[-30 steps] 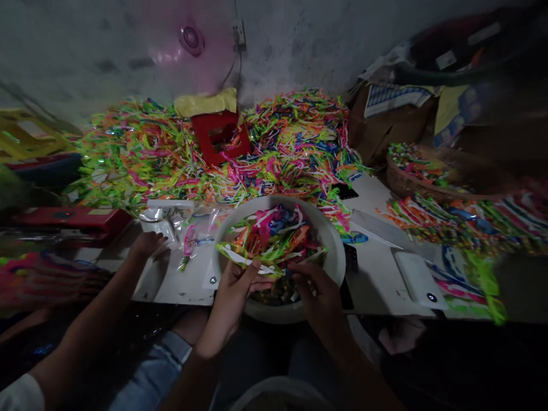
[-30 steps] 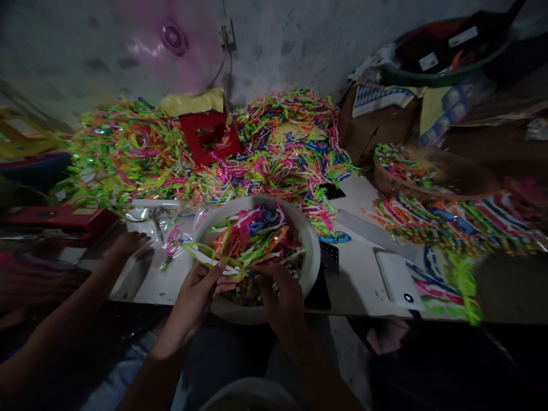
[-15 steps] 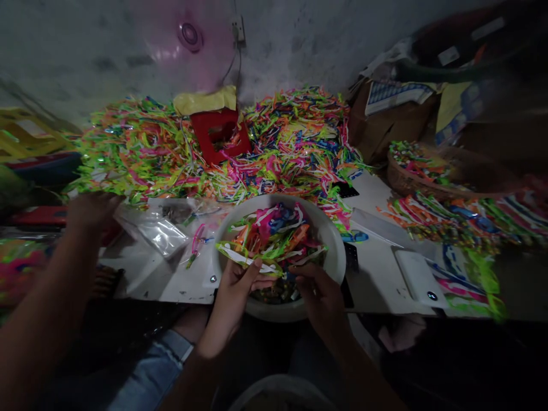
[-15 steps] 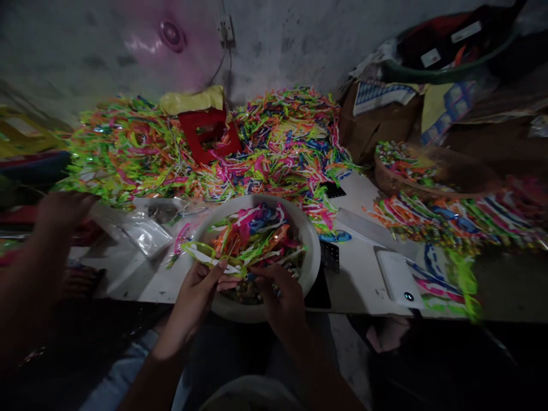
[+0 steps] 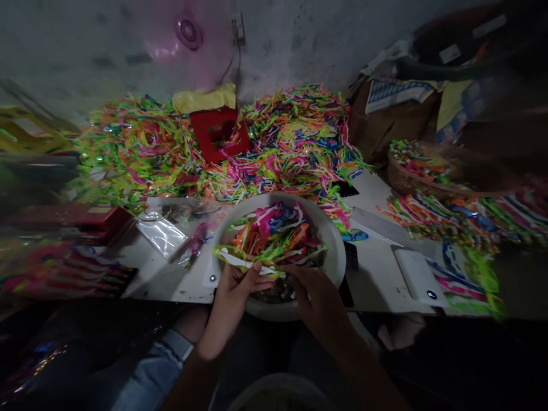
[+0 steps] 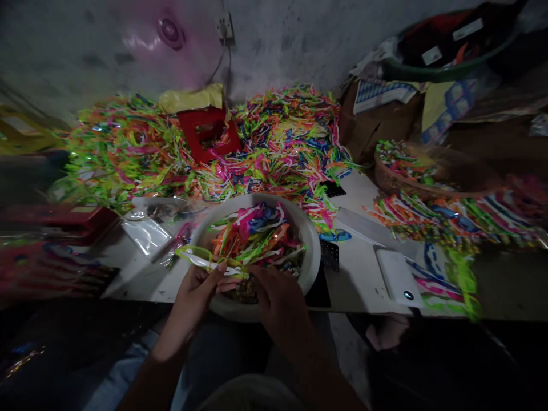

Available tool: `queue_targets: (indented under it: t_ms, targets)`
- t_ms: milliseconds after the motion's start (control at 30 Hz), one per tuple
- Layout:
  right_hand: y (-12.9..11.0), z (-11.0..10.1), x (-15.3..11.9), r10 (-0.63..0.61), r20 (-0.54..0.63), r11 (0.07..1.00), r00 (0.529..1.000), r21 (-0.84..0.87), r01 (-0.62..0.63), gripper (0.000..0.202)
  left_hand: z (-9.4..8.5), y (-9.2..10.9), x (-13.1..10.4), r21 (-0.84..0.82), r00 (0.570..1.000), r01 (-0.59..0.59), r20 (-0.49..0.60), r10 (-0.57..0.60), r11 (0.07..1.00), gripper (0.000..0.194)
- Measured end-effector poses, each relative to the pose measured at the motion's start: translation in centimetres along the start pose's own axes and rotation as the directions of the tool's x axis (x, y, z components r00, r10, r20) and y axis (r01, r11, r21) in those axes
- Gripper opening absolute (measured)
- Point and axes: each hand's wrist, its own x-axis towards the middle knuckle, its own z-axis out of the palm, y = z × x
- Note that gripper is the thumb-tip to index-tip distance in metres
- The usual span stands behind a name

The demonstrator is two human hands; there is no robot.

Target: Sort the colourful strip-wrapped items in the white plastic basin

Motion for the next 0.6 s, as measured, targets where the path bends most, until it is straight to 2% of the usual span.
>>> queue_targets:
  t_ms: [133,300,433,500,600]
  targets:
    - [-0.3,-0.3,-0.1,0.048,0.097,0.999,0.994,-0.022,-0.046,0.023,0.0,0.1,-0.3,0.057,1.0,-0.01,-0.01,0.011,0.998,0.039]
    - [-0.4,-0.1,-0.7,0.092,0.112,0.988,0.989,0.113,-0.105,0.021,0.0,0.5,-0.9,0.09,0.999,-0.017,-0.032,0.02,0.996,0.038]
    - [-0.7,-0.6,-0.7,0.138,0.213,0.947,0.967,0.258,-0.192,0.023,0.4,0.9,-1.7,0.12,0.988,-0.124,-0.076,0.133,0.985,0.031]
    - [-0.7,-0.9,-0.5,0.119,0.26,0.931,0.958,0.305,-0.199,0.024,0.7,1.0,-2.2,0.118,0.981,-0.177,-0.057,0.185,0.977,0.028]
    - [-0.3,-0.8,-0.5,0.087,0.284,0.914,0.955,0.359,-0.19,0.022,1.0,0.8,-2.8,0.123,0.983,-0.182,0.007,0.182,0.976,0.023]
